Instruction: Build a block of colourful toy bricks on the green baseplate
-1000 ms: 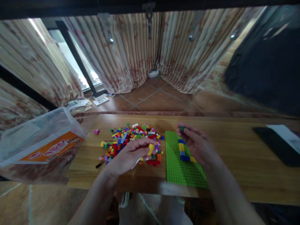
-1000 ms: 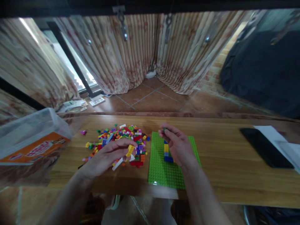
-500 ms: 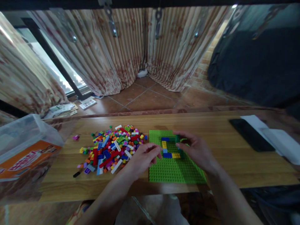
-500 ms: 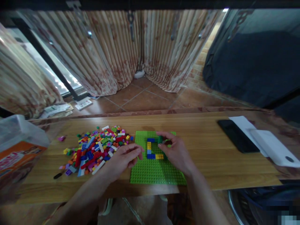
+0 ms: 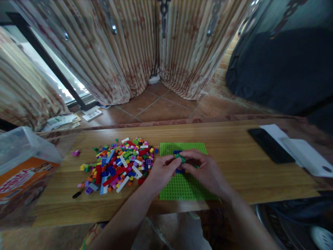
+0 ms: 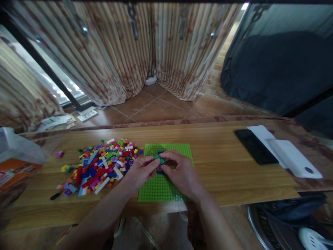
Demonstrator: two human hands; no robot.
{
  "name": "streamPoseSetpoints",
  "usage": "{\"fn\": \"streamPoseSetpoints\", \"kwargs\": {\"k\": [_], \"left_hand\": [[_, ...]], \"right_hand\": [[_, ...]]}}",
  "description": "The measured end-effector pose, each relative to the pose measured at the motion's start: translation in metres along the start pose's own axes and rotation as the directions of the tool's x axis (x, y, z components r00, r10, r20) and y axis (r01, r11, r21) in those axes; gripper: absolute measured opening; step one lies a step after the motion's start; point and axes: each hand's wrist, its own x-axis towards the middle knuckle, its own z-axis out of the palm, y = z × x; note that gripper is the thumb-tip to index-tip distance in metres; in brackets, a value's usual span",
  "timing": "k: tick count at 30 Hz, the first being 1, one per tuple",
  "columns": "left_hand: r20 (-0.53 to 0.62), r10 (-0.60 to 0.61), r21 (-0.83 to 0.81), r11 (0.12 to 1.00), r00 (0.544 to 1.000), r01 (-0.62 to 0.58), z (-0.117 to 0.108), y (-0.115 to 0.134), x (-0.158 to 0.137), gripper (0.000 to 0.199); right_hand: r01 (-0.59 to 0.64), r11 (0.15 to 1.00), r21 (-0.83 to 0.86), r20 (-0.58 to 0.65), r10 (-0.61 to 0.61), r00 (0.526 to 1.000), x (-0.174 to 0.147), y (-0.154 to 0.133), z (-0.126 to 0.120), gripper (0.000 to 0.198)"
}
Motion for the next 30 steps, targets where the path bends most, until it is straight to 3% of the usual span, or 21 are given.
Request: {"fn": "streamPoseSetpoints", "kwargs": {"k": [6,11,16,25,30], "left_hand": [[-0.059,0.093,0.208,0.975,0.994,-0.079,0.001,-0.001,0.005,0.037],[-0.129,0.149,0.352,0.931,0.980,-0.095,-0.004,0.000,0.008,0.032],[-0.174,0.170,0.448,0.891,0.970,-0.076,-0.012,0.001,0.005,0.024],[-0.113,0.135,0.599,0.800,0.984,-0.041,-0.009,-0.004,0.004,0.030],[-0.104,0.167,0.651,0.757,0.980,-0.060,-0.006,-0.004,0.002,0.028]], "right_hand": [[0.098,0.914,-0.393,-0.039,-0.123,0.992,0.002,0.002,0.000,0.019],[-0.039,0.854,-0.519,-0.113,-0.024,0.993,0.003,0.008,-0.008,0.019],[-0.084,0.738,-0.669,-0.082,0.038,0.996,0.004,0.010,-0.008,0.016],[-0.112,0.624,-0.773,-0.106,0.047,0.993,0.009,0.010,-0.001,0.014],[-0.094,0.649,-0.755,-0.080,0.051,0.995,0.010,0.012,-0.002,0.021]]}}
